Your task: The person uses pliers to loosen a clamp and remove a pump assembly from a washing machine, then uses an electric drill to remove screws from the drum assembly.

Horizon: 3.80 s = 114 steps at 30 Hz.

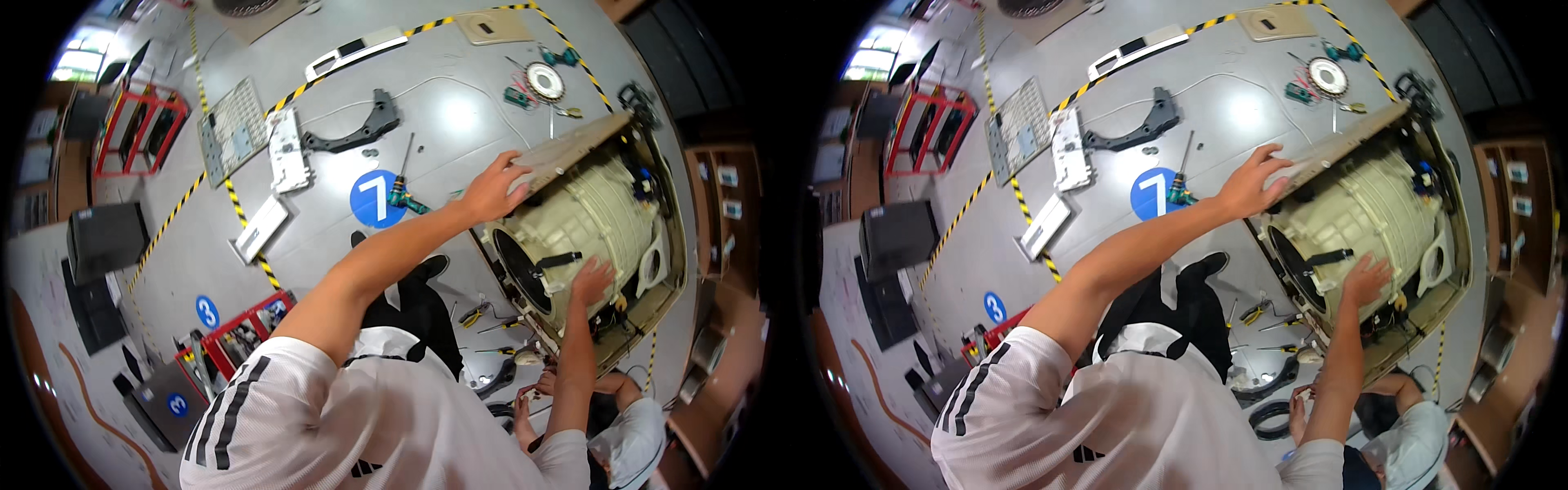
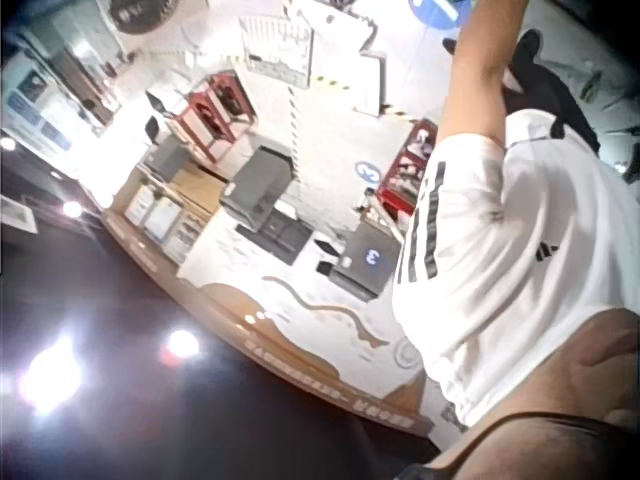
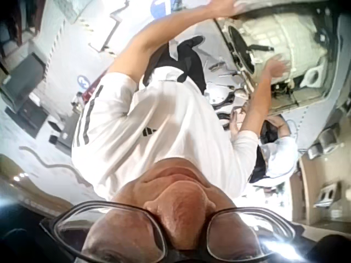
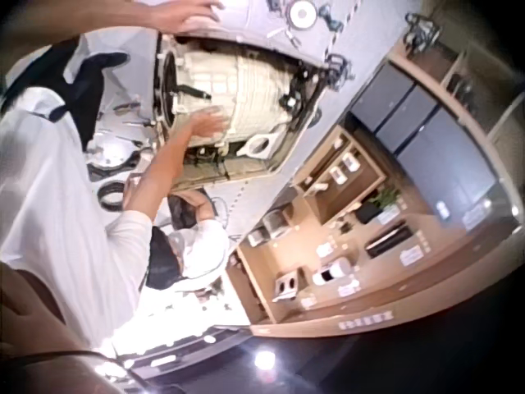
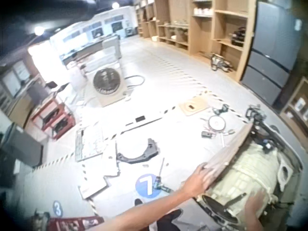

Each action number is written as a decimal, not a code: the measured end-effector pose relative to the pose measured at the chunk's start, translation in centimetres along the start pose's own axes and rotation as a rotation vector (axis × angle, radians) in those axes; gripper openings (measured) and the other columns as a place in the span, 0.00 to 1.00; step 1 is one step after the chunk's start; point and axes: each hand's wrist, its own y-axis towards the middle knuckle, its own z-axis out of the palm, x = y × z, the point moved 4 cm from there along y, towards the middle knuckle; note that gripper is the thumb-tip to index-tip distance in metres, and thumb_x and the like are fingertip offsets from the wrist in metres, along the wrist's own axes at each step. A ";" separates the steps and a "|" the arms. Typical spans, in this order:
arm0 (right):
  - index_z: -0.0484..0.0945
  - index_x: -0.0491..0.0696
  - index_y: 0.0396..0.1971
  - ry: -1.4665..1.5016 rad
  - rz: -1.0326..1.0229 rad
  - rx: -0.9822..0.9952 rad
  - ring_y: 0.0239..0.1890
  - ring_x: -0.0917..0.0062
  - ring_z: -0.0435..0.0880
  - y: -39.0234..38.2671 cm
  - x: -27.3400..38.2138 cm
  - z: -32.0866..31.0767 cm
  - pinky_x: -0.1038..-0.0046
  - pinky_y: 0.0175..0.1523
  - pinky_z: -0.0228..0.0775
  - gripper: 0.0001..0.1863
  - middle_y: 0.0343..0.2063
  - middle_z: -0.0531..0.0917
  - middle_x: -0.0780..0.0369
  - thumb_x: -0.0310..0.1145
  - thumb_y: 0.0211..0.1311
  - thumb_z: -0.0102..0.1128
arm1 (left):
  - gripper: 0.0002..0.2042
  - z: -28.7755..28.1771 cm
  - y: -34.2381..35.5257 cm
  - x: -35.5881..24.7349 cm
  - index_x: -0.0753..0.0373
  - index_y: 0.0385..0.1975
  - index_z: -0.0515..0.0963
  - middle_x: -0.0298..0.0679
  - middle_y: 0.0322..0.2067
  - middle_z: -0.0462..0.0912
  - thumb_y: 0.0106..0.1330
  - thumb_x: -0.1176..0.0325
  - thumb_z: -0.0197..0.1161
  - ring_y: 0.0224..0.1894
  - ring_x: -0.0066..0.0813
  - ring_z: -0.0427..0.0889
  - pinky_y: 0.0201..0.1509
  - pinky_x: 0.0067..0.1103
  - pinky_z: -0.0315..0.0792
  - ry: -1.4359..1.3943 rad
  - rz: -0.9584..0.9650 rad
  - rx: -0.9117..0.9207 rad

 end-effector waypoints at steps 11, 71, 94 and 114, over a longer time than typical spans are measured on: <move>0.56 0.49 0.63 0.266 -0.216 -0.031 0.62 0.54 0.57 3.3 -2.2 -1.5 0.57 0.62 0.54 0.33 0.63 0.53 0.49 0.55 0.65 0.37 | 0.14 -23.0 -54.4 27.9 0.66 0.35 0.77 0.54 0.37 0.79 0.56 0.63 0.51 0.42 0.51 0.77 0.48 0.37 0.71 0.631 -1.150 0.655; 0.73 0.41 0.39 1.066 -0.052 1.172 0.24 0.82 0.78 -32.2 36.6 16.8 0.77 0.30 0.69 0.14 0.25 0.78 0.63 0.31 0.54 0.61 | 0.19 -24.4 -30.7 26.0 0.63 0.49 0.69 0.39 0.44 0.77 0.67 0.55 0.48 0.46 0.27 0.75 0.52 0.25 0.67 -1.031 -1.552 0.195; 0.65 0.50 0.41 2.602 0.126 0.874 0.23 0.79 0.69 -39.0 27.2 -18.4 0.70 0.38 0.63 0.16 0.17 0.69 0.68 0.33 0.51 0.52 | 0.17 -30.0 -17.8 15.0 0.66 0.46 0.70 0.42 0.40 0.78 0.66 0.59 0.50 0.42 0.31 0.78 0.47 0.24 0.71 -0.559 -1.063 0.517; 0.67 0.46 0.46 2.720 0.105 0.670 0.23 0.79 0.69 -39.0 16.9 -20.1 0.72 0.36 0.63 0.19 0.17 0.68 0.66 0.31 0.51 0.52 | 0.23 -17.3 -14.0 -11.3 0.71 0.54 0.63 0.45 0.45 0.77 0.64 0.63 0.56 0.49 0.30 0.75 0.52 0.24 0.69 -0.478 -0.336 0.896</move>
